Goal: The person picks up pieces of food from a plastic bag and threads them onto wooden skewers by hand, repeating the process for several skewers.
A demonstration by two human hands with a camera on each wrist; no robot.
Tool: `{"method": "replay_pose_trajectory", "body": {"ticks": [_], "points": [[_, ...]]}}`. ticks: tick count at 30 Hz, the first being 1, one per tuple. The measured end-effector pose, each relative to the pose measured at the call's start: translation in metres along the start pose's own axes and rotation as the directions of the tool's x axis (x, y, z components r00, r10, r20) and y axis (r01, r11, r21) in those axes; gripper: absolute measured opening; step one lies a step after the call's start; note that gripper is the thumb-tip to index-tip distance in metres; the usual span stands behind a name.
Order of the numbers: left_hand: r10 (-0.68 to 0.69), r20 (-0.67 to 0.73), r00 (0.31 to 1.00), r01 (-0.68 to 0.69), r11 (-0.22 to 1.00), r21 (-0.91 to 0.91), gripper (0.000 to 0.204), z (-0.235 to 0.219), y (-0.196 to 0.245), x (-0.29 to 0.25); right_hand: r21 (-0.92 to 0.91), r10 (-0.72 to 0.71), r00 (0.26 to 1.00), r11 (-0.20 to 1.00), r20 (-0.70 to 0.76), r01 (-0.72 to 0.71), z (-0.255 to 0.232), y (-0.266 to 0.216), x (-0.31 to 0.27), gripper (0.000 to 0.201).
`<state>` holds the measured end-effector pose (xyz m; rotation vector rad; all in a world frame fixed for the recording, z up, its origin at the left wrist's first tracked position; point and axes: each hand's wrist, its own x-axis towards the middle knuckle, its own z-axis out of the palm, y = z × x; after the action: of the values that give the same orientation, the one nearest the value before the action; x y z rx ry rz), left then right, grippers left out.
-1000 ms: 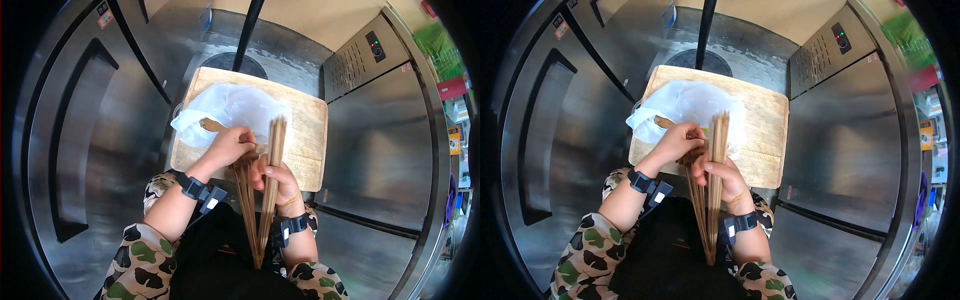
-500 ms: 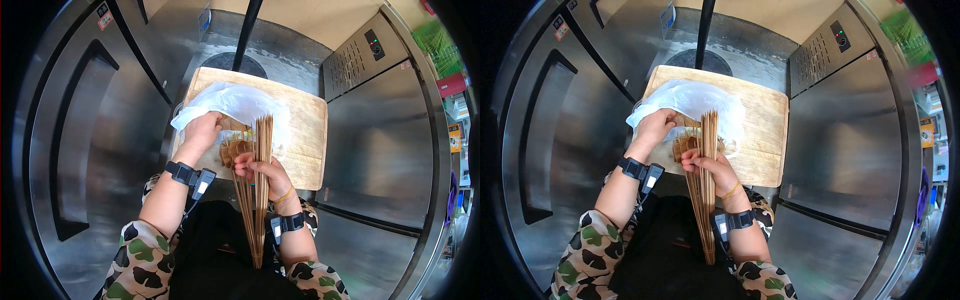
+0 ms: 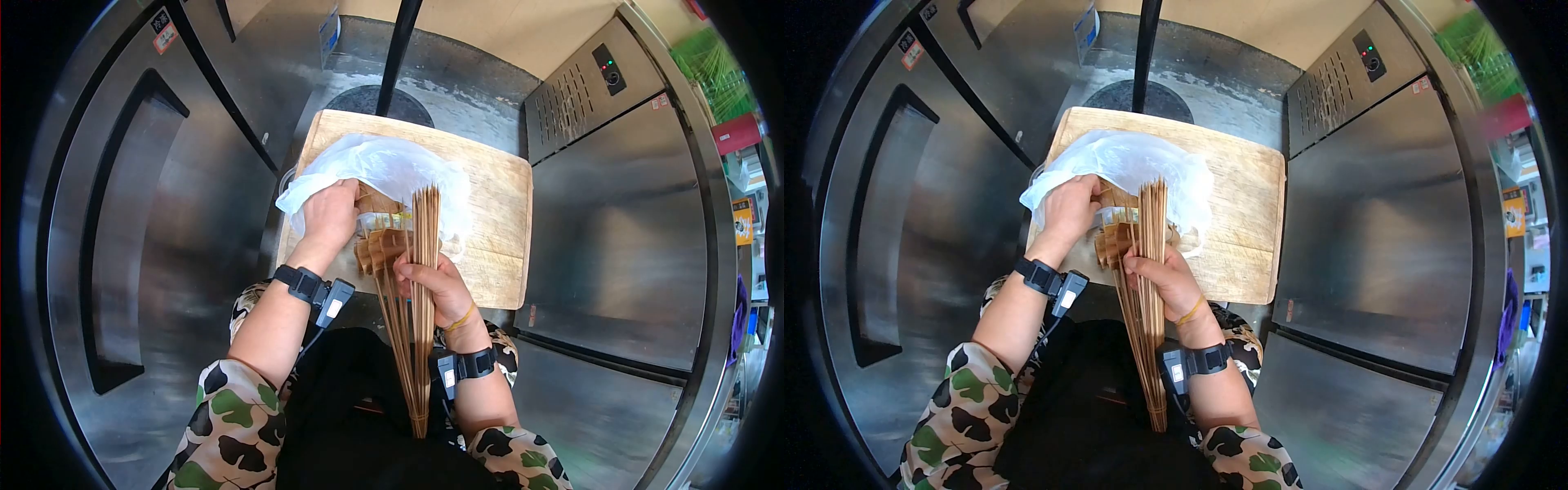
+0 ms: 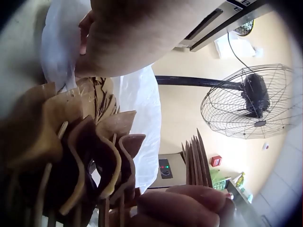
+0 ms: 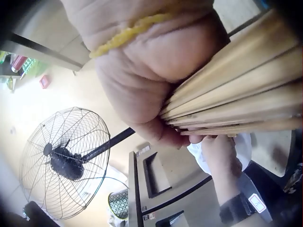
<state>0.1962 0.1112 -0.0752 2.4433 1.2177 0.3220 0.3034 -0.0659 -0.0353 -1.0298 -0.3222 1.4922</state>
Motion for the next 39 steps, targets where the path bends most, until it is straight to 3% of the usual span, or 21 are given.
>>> {"method": "replay_pose_trajectory", "body": {"ticks": [6, 13, 18, 21, 27, 30, 33, 39], "points": [[0.006, 0.024, 1.000, -0.007, 0.998, 0.056, 0.018, 0.003, -0.002, 0.001, -0.009, -0.007, 1.000, 1.000, -0.013, 0.007, -0.001, 0.002, 0.000, 0.010], [0.027, 0.001, 1.000, -0.027, 1.000, 0.001, 0.018, 0.000, 0.000, -0.001, 0.027, -0.013, 1.000, 1.000, 0.023, 0.012, -0.004, 0.003, 0.002, 0.013], [0.019, -0.007, 1.000, -0.019, 1.000, 0.011, 0.015, 0.002, 0.001, -0.002, 0.006, -0.021, 0.999, 1.000, -0.033, 0.021, 0.000, 0.003, 0.001, 0.011], [0.038, 0.012, 0.999, -0.039, 0.996, 0.084, 0.010, 0.006, -0.002, -0.001, 0.004, -0.008, 1.000, 1.000, -0.024, 0.008, -0.002, 0.002, 0.001, 0.012], [0.200, -0.130, 0.971, -0.189, 0.977, 0.095, 0.004, 0.002, 0.004, -0.007, 0.018, -0.003, 1.000, 1.000, -0.015, 0.004, -0.002, 0.002, 0.001, 0.014], [0.204, -0.132, 0.970, -0.194, 0.977, 0.085, 0.003, 0.002, 0.004, -0.008, 0.025, -0.003, 1.000, 1.000, -0.014, 0.003, -0.002, 0.002, 0.001, 0.014], [0.165, -0.105, 0.981, -0.150, 0.979, 0.136, 0.006, 0.001, 0.004, -0.007, 0.039, -0.008, 1.000, 0.999, -0.009, 0.008, 0.000, 0.001, 0.001, 0.014], [-0.046, 0.004, 0.999, 0.045, 0.991, 0.127, 0.007, -0.017, 0.016, -0.007, 0.055, -0.004, 1.000, 0.998, -0.018, 0.005, 0.002, 0.000, 0.000, 0.014]]}}
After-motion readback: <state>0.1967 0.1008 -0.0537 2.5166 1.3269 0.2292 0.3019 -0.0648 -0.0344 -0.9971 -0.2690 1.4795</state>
